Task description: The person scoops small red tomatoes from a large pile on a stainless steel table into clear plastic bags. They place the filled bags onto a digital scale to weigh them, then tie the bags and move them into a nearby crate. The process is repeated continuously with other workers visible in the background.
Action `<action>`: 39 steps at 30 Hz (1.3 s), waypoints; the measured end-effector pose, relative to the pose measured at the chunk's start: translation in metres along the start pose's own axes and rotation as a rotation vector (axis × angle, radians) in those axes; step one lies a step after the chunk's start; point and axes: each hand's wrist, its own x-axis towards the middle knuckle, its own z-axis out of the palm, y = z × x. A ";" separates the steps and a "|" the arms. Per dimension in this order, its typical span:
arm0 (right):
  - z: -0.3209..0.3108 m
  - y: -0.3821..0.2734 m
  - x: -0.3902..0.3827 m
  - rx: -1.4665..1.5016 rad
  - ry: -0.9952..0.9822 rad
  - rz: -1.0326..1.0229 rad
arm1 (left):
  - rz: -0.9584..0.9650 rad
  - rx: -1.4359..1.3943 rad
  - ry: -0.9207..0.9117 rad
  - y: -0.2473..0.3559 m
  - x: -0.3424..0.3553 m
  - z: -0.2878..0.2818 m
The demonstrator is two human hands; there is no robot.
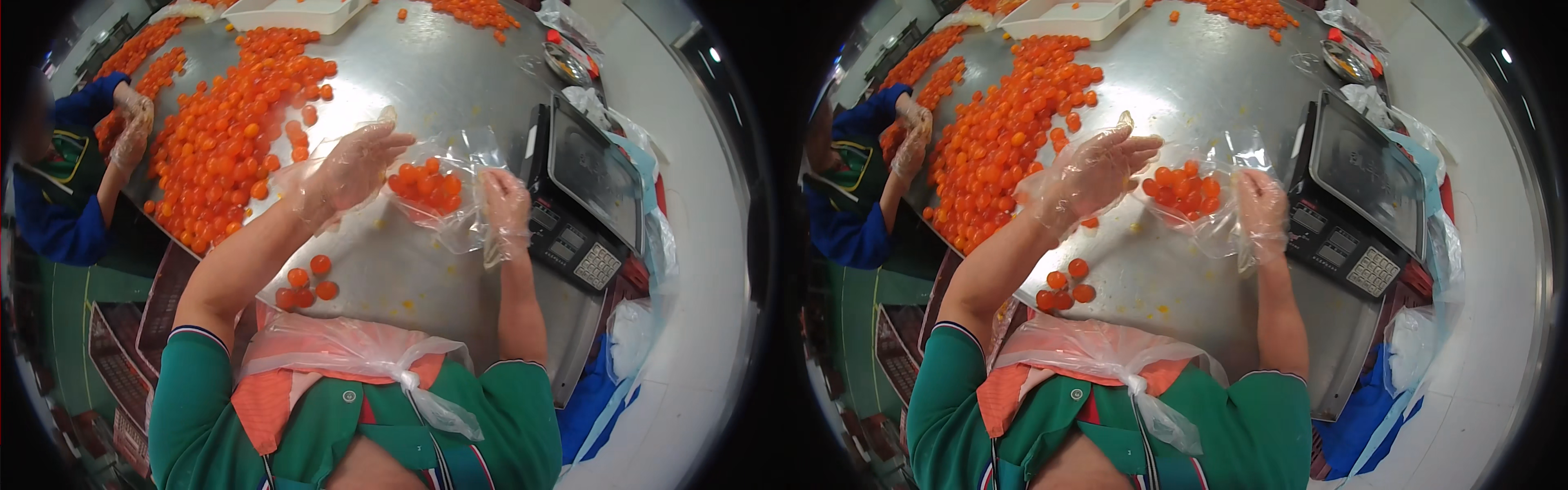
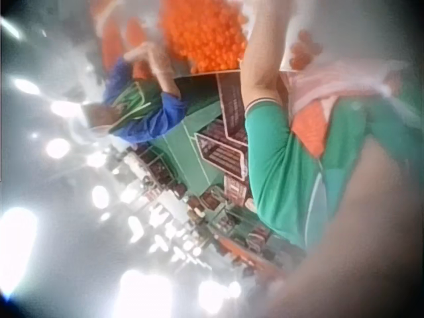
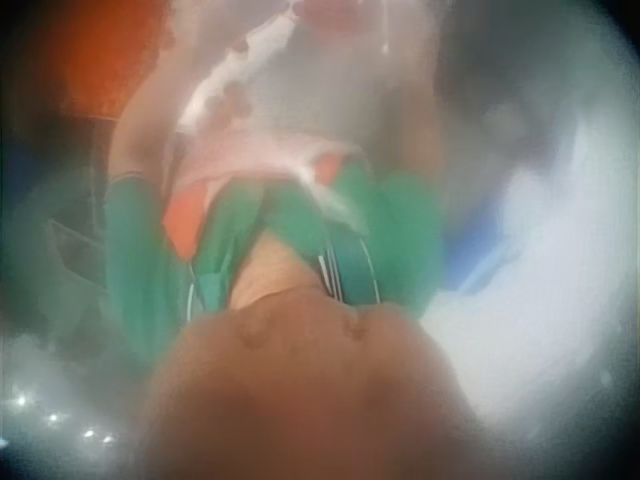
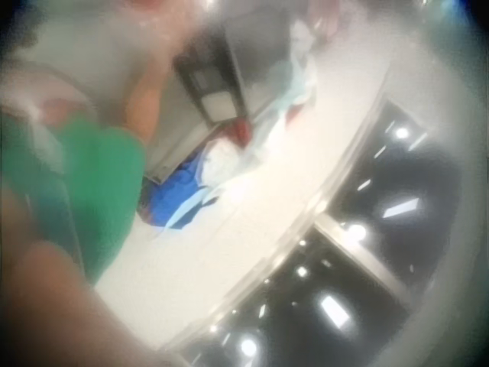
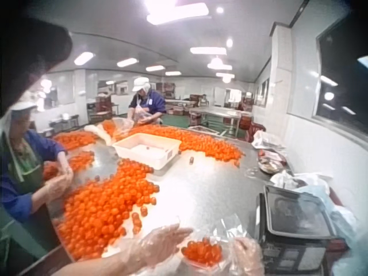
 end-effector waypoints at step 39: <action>0.323 -0.107 -0.031 0.484 -0.649 -0.343 | 0.199 -0.766 0.653 -0.009 -0.087 -0.144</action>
